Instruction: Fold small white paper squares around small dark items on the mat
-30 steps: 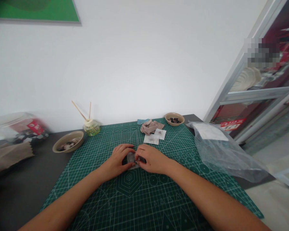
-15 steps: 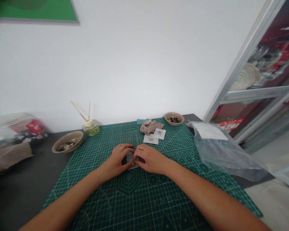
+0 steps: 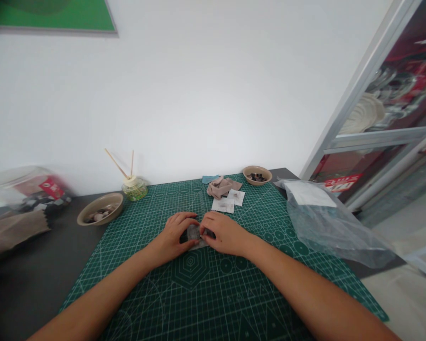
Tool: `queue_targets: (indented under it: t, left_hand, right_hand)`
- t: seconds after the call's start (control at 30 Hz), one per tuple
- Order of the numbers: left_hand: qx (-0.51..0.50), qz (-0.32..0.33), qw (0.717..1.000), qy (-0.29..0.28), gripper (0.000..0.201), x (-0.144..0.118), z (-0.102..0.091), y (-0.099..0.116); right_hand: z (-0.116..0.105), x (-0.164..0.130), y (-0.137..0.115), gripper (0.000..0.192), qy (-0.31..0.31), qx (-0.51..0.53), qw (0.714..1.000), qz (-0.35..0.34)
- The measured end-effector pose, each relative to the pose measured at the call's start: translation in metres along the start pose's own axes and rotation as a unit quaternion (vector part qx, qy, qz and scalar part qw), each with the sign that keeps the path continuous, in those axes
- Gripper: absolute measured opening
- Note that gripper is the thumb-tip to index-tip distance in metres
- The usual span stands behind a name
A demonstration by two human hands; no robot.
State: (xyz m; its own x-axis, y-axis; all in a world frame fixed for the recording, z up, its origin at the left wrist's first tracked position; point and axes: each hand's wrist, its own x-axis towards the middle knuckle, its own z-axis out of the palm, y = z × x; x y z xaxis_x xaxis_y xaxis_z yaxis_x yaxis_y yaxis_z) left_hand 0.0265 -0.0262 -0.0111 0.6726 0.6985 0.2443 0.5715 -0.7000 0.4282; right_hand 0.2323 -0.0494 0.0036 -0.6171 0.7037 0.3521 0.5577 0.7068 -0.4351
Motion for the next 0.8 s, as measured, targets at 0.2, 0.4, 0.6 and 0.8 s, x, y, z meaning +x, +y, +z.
queue_targets:
  t: [0.2, 0.4, 0.6, 0.8]
  left_hand:
    - [-0.001, -0.005, 1.0, -0.007, 0.031, 0.0003, -0.0016, 0.0021]
    - [-0.001, -0.001, 1.0, -0.008, 0.032, -0.0002, -0.0015, 0.0018]
    - [0.0, -0.002, 1.0, -0.007, 0.031, 0.0003, -0.0017, 0.0017]
    - [0.001, -0.003, 1.0, -0.008, 0.033, 0.0007, -0.0009, 0.0014]
  right_hand:
    - [0.0007, -0.0009, 0.0007, 0.011, -0.006, 0.009, 1.0, -0.014]
    - [-0.0011, -0.0009, 0.0007, 0.012, -0.001, -0.001, 1.0, 0.01]
    - [0.002, 0.0008, 0.0, 0.009, -0.001, 0.008, 1.0, -0.013]
    - [0.0007, -0.0004, 0.0015, 0.012, 0.0, -0.001, 1.0, 0.002]
